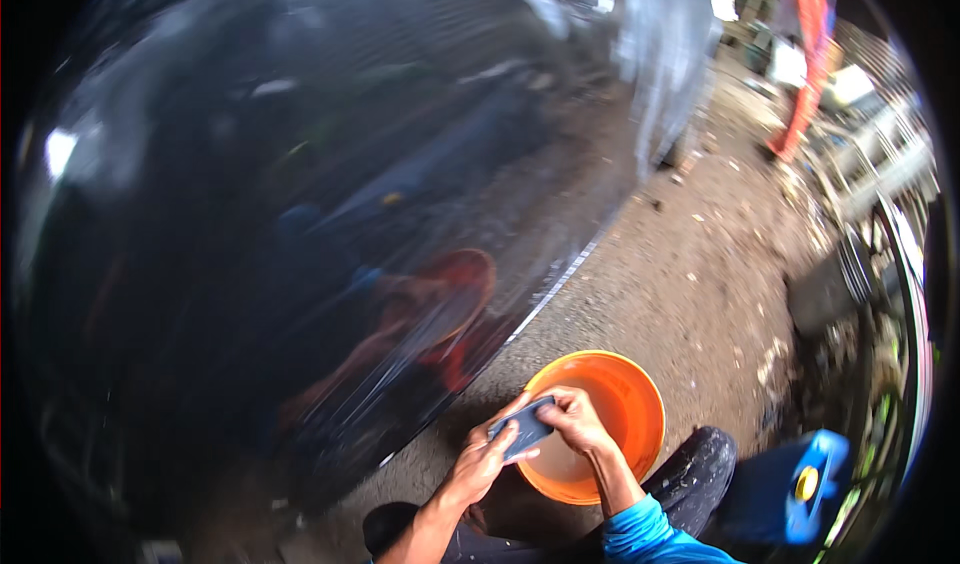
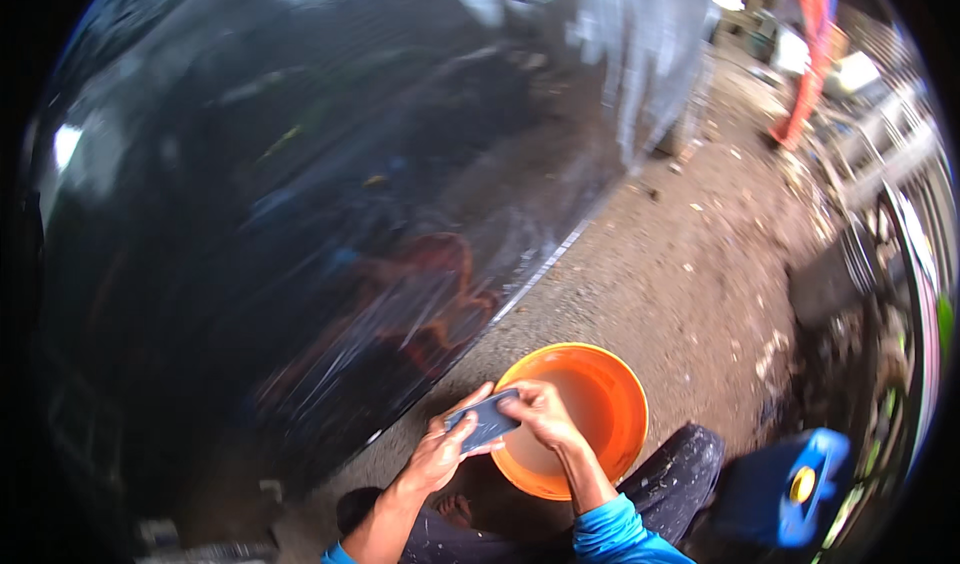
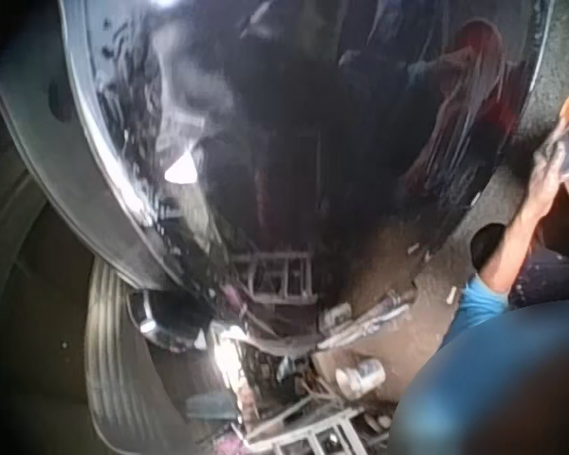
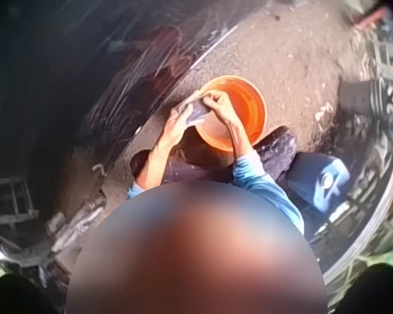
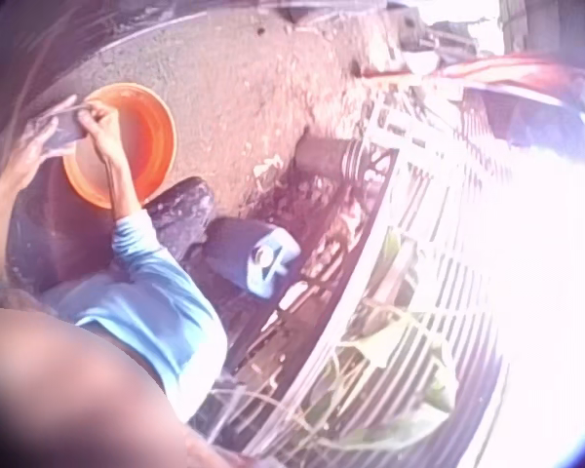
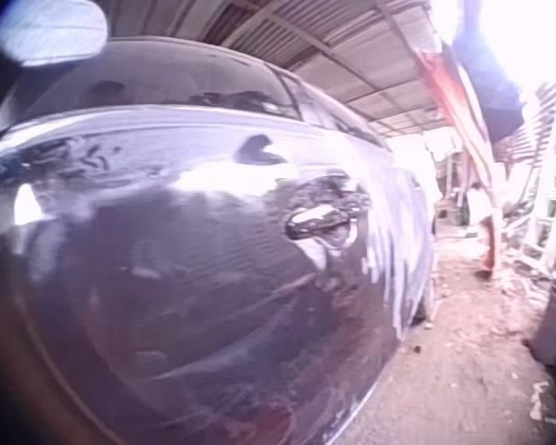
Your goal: Sanding the door panel of a black vehicle using a sanding block and water.
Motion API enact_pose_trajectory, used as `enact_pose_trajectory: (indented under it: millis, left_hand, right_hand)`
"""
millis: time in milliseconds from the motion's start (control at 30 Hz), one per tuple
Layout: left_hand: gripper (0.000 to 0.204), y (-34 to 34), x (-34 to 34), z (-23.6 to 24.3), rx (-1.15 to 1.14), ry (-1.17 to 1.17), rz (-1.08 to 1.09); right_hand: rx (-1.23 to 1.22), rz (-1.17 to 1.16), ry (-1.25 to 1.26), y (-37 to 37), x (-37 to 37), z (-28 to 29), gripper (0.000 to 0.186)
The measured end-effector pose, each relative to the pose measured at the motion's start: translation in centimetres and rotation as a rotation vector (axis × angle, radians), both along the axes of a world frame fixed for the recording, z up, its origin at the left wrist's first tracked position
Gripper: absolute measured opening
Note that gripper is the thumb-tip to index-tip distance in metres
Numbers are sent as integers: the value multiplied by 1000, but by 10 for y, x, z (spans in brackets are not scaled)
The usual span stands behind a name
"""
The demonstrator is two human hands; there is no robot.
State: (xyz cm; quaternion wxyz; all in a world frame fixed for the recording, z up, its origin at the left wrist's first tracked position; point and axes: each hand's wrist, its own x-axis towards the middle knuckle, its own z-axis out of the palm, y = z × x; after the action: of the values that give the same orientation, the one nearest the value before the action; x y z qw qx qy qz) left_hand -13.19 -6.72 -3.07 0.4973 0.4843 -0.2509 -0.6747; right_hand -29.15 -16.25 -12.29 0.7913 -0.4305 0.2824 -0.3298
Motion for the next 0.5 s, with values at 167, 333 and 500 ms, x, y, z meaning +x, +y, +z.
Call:
enact_pose_trajectory:
  millis: [167,333,500]
  left_hand:
    - [47,14,-27,11,-236,-285,42]
    - [43,43,-49,43,-328,-666,198]
    - [43,48,-78,71,-484,-724,470]
  right_hand:
    - [698,-311,-55,-8,-34,-154,23]
    - [831,-423,465,-6,-52,-275,41]
    - [761,-106,-210,-51,-114,-339,32]
